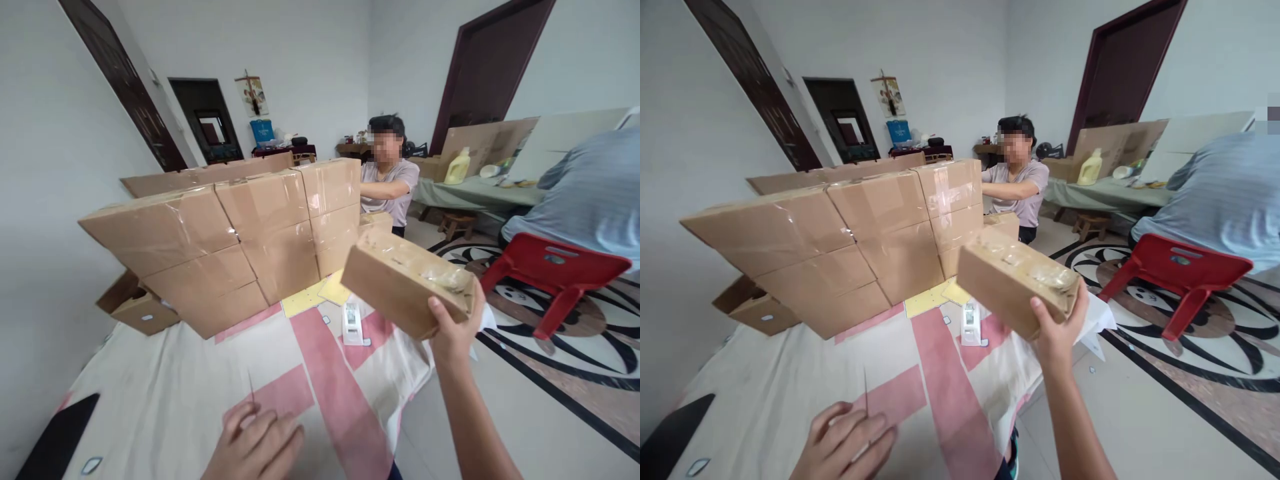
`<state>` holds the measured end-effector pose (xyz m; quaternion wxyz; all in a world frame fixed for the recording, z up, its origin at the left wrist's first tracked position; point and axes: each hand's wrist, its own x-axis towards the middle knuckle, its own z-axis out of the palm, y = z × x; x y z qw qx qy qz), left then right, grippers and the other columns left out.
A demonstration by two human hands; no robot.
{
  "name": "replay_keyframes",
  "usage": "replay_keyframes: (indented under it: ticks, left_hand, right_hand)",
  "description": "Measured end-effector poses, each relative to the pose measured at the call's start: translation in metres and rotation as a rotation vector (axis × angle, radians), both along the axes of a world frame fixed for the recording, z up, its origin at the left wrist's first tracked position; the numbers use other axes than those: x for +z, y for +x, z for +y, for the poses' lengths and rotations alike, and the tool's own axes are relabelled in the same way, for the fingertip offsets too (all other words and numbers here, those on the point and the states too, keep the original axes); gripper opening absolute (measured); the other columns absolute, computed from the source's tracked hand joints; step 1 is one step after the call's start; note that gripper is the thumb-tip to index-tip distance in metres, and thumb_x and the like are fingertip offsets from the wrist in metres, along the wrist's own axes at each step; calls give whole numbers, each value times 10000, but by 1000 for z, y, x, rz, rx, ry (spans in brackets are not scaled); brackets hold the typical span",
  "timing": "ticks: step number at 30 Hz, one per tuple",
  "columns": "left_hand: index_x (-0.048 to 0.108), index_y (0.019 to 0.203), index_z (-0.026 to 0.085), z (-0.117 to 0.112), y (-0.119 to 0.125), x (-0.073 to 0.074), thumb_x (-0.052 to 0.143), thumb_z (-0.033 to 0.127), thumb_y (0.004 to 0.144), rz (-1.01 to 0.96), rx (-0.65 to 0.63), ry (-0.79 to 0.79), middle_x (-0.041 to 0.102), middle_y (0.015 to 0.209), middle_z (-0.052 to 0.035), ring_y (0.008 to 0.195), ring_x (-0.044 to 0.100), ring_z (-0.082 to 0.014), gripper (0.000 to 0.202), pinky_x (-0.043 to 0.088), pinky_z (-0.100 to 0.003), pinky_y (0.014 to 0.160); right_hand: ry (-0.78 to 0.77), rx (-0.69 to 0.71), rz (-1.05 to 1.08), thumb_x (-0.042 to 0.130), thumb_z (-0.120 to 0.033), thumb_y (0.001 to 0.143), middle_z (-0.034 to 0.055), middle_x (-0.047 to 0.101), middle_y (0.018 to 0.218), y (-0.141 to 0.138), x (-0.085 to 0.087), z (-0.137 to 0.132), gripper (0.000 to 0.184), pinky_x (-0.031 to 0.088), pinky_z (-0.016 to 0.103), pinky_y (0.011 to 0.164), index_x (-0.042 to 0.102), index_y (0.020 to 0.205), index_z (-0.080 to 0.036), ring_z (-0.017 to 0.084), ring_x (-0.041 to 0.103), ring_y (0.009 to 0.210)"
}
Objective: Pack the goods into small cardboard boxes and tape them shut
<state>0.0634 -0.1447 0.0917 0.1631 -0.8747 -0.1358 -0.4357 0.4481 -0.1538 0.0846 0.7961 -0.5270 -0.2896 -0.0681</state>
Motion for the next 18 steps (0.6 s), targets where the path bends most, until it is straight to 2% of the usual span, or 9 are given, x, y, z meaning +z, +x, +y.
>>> replay_keyframes:
  ticks: [2,4,6,8,11,13,15,17,18]
  left_hand:
    - [731,918,229,13,-9,-9,544,113,952,34,48,-60,764,869,-12,842,623,-186,222,387,-410,936]
    - [726,924,220,22,-21,-18,584,99,934,36,118,-84,763,880,-29,853,623,-202,187,386,-426,932]
    - [716,920,218,27,-34,-26,609,82,921,45,196,-85,760,890,-40,857,620,-214,172,384,-441,934]
    - [706,917,218,32,-47,-31,613,85,925,53,265,-93,754,895,-45,857,614,-224,162,381,-448,928]
    - [694,917,226,42,-68,-35,625,111,933,46,362,-121,744,895,-45,866,604,-236,135,379,-439,900]
    - [684,904,231,55,-89,-36,668,115,911,51,425,-99,736,894,-39,861,594,-234,117,377,-424,878]
    - [679,895,239,75,-117,-38,720,120,874,60,492,-61,727,909,-34,860,586,-231,128,373,-410,859]
    - [690,910,250,103,-150,-41,747,159,856,-2,554,-91,710,947,-41,878,584,-232,121,372,-405,859]
    - [699,916,252,122,-167,-43,746,199,859,-94,577,-160,696,962,-47,886,584,-230,91,378,-404,870]
  right_hand:
    - [-84,-138,0,866,-490,678,132,439,1501,33,-3,23,1034,368,559,1179,374,1542,-204,338,476,1363]
    - [-189,-240,23,873,-524,643,188,392,1502,54,-18,54,1130,355,532,1187,330,1563,-156,356,446,1369]
    - [-316,-295,48,860,-548,631,244,354,1487,62,-38,88,1202,324,517,1196,273,1588,-118,388,400,1385]
    - [-456,-317,14,843,-565,626,277,345,1453,61,-57,118,1232,307,560,1182,238,1587,-87,430,367,1384]
    - [-593,-322,-83,843,-602,606,318,324,1436,59,-70,148,1247,309,620,1136,232,1551,-64,484,336,1370]
    - [-646,-285,-74,854,-618,598,349,317,1433,65,-64,158,1255,311,643,1106,233,1536,-62,500,346,1359]
    - [-683,-283,-3,883,-599,582,390,316,1430,71,-47,164,1226,298,682,1072,296,1508,-50,523,344,1363]
    - [-652,-388,-9,918,-530,582,419,330,1429,63,-22,170,1059,269,703,1058,459,1415,-63,535,311,1390]
    - [-583,-426,-138,905,-491,631,391,384,1410,48,-9,173,919,265,686,1071,522,1364,-92,507,334,1392]
